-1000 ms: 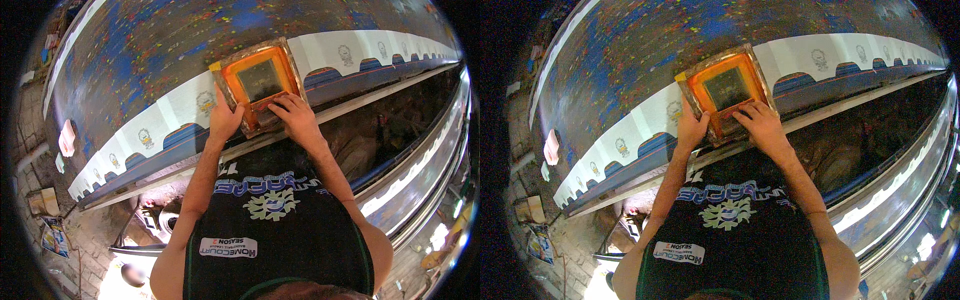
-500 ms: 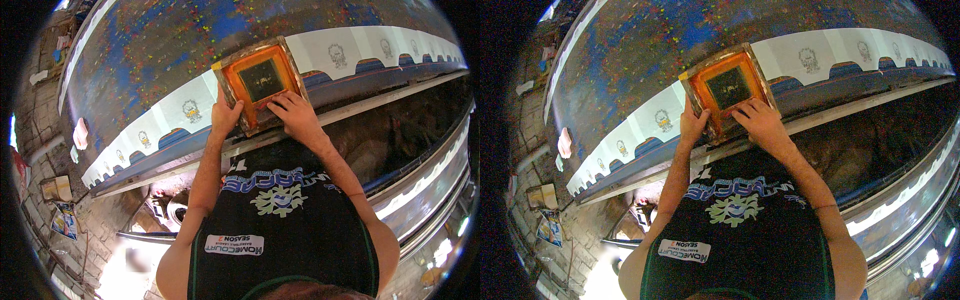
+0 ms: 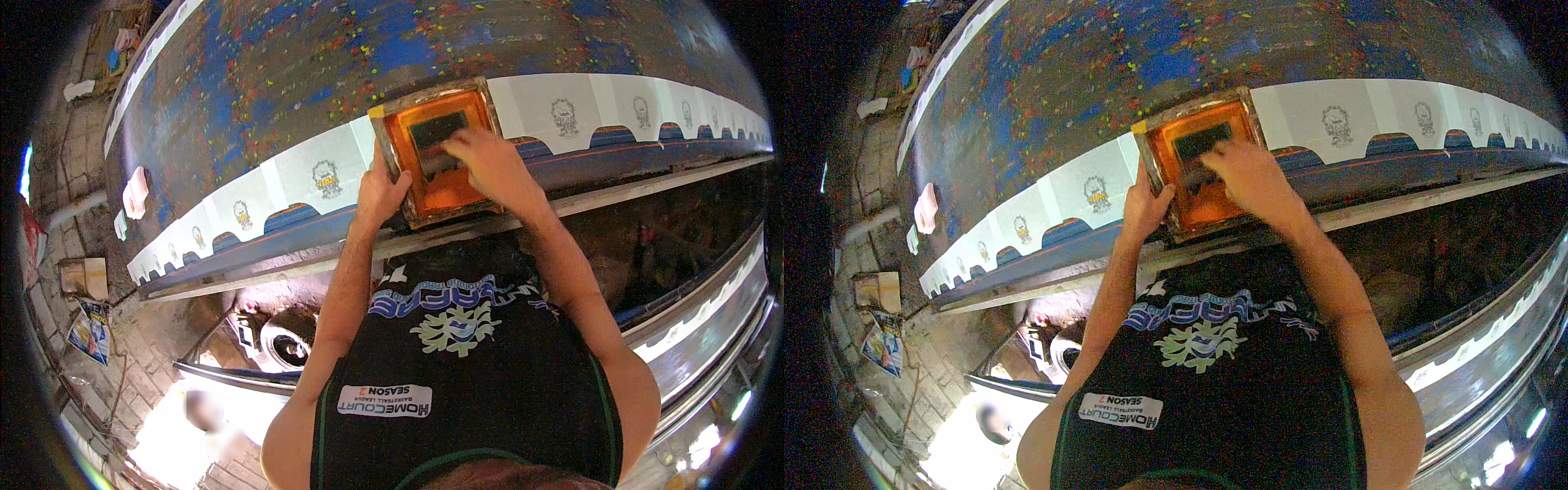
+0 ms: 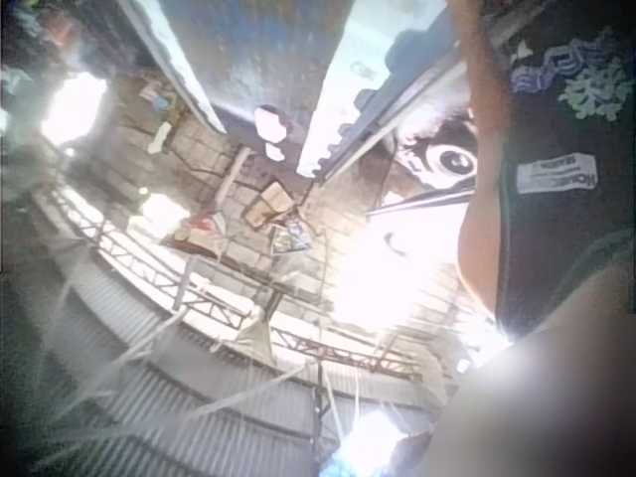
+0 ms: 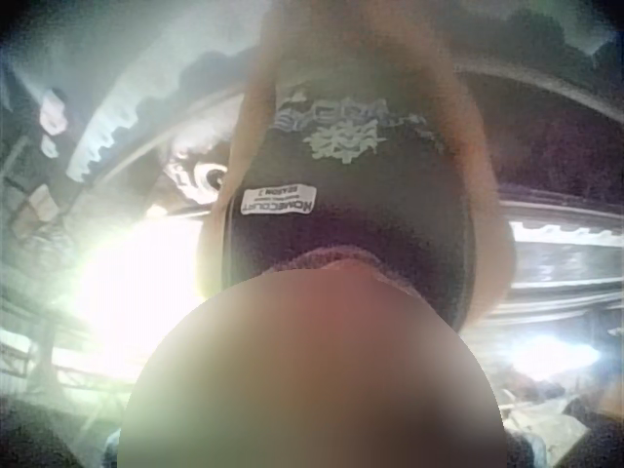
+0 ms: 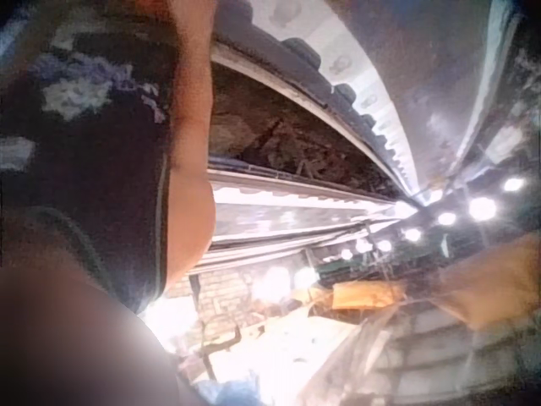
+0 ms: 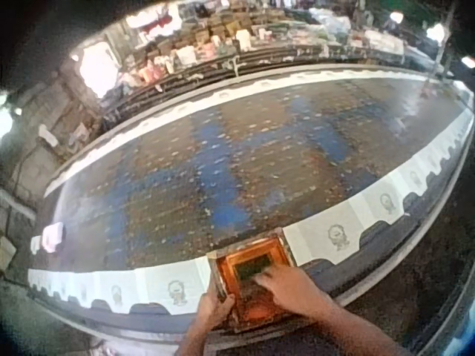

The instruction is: The person repeatedly presses a small rectangular object onto a t-shirt using a wooden frame squeegee. They reposition the frame and repeat the pressing motion across the shirt surface.

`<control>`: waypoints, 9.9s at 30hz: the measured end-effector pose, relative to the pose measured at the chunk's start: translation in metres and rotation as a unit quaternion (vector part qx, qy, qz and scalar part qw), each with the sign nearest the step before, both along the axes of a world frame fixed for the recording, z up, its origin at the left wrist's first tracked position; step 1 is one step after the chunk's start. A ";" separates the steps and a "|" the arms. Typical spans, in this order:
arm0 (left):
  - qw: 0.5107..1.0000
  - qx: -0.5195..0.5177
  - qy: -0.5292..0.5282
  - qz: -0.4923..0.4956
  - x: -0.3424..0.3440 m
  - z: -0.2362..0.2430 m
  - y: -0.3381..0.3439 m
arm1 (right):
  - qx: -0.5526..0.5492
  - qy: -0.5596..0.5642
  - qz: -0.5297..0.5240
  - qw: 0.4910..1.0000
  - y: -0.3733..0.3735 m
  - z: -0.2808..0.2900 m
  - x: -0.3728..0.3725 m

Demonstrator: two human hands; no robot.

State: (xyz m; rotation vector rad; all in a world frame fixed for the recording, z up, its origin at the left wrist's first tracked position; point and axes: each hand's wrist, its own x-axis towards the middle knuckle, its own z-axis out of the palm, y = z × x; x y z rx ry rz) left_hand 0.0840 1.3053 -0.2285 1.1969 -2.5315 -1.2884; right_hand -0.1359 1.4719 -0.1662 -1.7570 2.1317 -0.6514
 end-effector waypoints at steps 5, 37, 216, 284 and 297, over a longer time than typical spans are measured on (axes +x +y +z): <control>1.000 -0.009 0.004 -0.022 -0.001 0.008 0.000 | -0.041 0.039 -0.018 0.998 -0.037 -0.008 -0.019; 0.996 0.017 -0.072 -0.051 -0.006 0.018 -0.001 | 0.071 0.015 -0.078 0.994 0.035 0.008 0.048; 0.992 -0.116 0.012 -0.055 -0.418 -0.018 0.289 | -0.090 0.068 -0.025 0.993 0.252 -0.040 -0.464; 0.999 -0.040 -0.027 -0.005 -0.630 -0.023 0.433 | -0.034 0.055 -0.009 0.998 0.394 -0.046 -0.659; 0.998 -0.028 -0.045 -0.021 -0.633 -0.014 0.435 | -0.050 0.057 0.066 0.995 0.473 -0.039 -0.604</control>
